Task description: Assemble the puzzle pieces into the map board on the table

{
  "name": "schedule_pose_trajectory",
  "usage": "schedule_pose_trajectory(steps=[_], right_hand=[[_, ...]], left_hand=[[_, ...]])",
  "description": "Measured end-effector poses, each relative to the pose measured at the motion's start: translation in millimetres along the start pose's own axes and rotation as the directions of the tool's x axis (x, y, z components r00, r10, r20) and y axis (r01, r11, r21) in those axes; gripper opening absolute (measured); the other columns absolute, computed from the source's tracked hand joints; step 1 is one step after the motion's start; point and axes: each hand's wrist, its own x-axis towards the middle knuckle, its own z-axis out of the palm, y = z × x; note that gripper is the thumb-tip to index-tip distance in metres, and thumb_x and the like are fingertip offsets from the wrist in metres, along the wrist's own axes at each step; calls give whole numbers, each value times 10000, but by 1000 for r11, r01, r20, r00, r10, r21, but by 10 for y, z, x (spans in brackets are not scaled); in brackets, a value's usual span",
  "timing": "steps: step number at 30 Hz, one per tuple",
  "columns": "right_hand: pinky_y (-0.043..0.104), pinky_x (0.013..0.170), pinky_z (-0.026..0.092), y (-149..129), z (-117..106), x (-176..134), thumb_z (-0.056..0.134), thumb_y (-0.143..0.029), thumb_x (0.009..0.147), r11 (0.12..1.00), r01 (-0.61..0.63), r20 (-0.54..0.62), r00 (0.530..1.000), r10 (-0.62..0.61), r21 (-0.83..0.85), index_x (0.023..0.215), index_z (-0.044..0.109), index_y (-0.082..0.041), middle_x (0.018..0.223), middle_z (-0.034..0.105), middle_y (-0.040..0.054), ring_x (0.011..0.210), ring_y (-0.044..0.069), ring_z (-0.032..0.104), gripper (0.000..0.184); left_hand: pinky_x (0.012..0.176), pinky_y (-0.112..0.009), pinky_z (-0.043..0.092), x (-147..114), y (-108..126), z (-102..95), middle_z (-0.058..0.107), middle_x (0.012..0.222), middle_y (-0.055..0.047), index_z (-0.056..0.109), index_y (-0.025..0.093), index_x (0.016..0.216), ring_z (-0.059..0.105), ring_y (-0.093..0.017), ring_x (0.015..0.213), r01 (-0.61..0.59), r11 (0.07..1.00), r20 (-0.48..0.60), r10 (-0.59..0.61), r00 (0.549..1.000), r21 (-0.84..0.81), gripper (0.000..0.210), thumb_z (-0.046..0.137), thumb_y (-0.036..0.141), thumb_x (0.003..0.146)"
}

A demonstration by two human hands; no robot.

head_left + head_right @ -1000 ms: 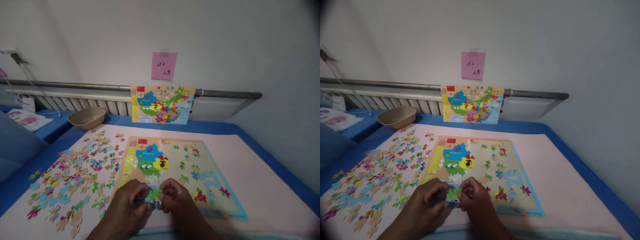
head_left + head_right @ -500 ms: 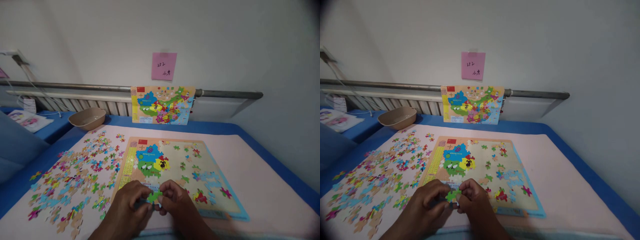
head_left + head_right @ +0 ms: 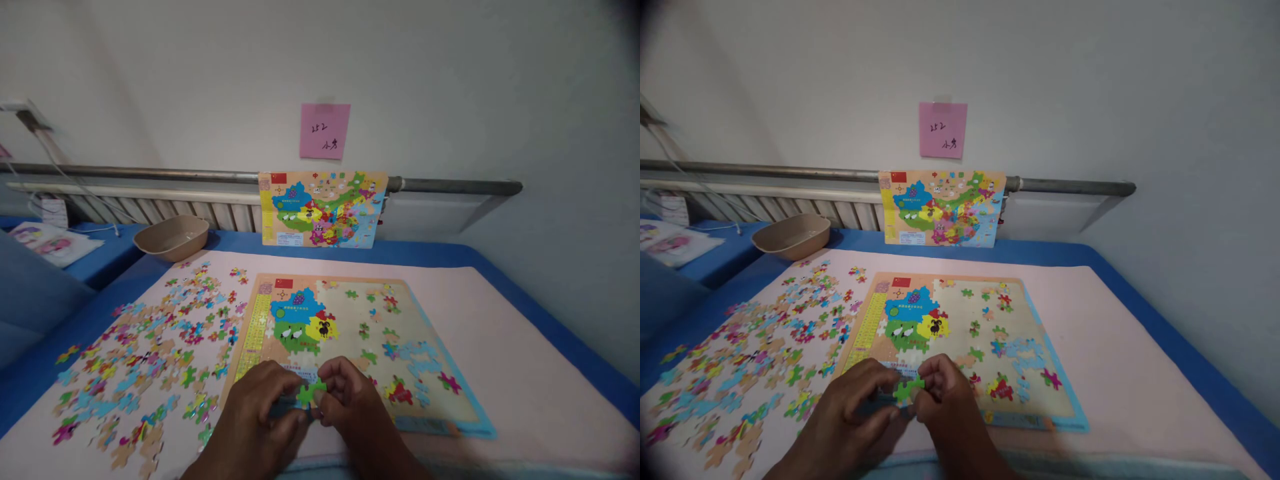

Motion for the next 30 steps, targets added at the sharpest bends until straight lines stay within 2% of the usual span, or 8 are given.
schedule_pose_trajectory(steps=[3, 8, 12, 18, 22, 27, 30], right_hand=[[272, 562, 386, -20, -3, -16, 623, -345, 643, 1000, 8, 12, 1000, -8, -15, 887, 532, -232, 653, 569, -76, 547, 118, 533, 284], [282, 578, 389, -84, 3, -46, 643, -363, 630, 1000, -11, 23, 1000, 11, -5, 878, 516, -242, 659, 567, -69, 561, 129, 533, 304], [284, 588, 384, -81, 11, -42, 642, -355, 623, 1000, -9, 21, 1000, 9, -13, 874, 512, -246, 659, 550, -63, 586, 139, 519, 303], [280, 581, 390, 123, -9, 4, 642, -322, 634, 999, 35, 9, 999, -35, -10, 879, 511, -247, 688, 560, -53, 605, 146, 544, 287], [284, 586, 405, 231, 3, 7, 662, -348, 679, 999, 51, 31, 998, -51, -14, 895, 513, -251, 697, 560, -51, 608, 154, 564, 279], [310, 701, 490, 64, -41, -30, 691, -374, 748, 990, 103, 15, 995, -102, -93, 942, 580, -235, 890, 654, 28, 781, 197, 638, 263], [334, 755, 512, -78, -146, -19, 663, -446, 849, 965, 155, -42, 985, -168, -212, 1022, 632, -228, 979, 693, 67, 847, 225, 653, 280]], left_hand=[[673, -293, 509, 3, 19, -3, 697, 855, -9, 654, 235, 986, 661, -161, 778, -53, 998, -43, 55, 998, 42, 179, 591, 134, 852], [660, -318, 533, 18, 51, -23, 707, 840, -12, 675, 239, 966, 679, -176, 767, -47, 992, -28, 50, 998, 118, 160, 587, 144, 872], [648, -336, 549, 19, 57, -23, 717, 846, -25, 678, 233, 999, 686, -189, 755, -103, 976, -27, 110, 994, 193, 190, 598, 129, 862], [663, -383, 540, -12, 21, 57, 708, 858, -34, 652, 230, 1052, 681, -221, 765, -135, 953, -43, 152, 987, 270, 267, 608, 86, 832], [633, -375, 497, -12, 47, 49, 705, 831, -37, 654, 223, 997, 666, -220, 726, -169, 934, -33, 189, 981, 315, 237, 580, 77, 826], [717, -369, 485, 9, -16, -61, 696, 878, -41, 670, 225, 1018, 652, -217, 799, -106, 964, -5, 110, 994, 244, 223, 594, 107, 845], [794, -379, 464, 121, -138, -152, 705, 912, -37, 700, 242, 1036, 654, -233, 873, 13, 967, 51, -27, 998, 256, 209, 613, 140, 877]])
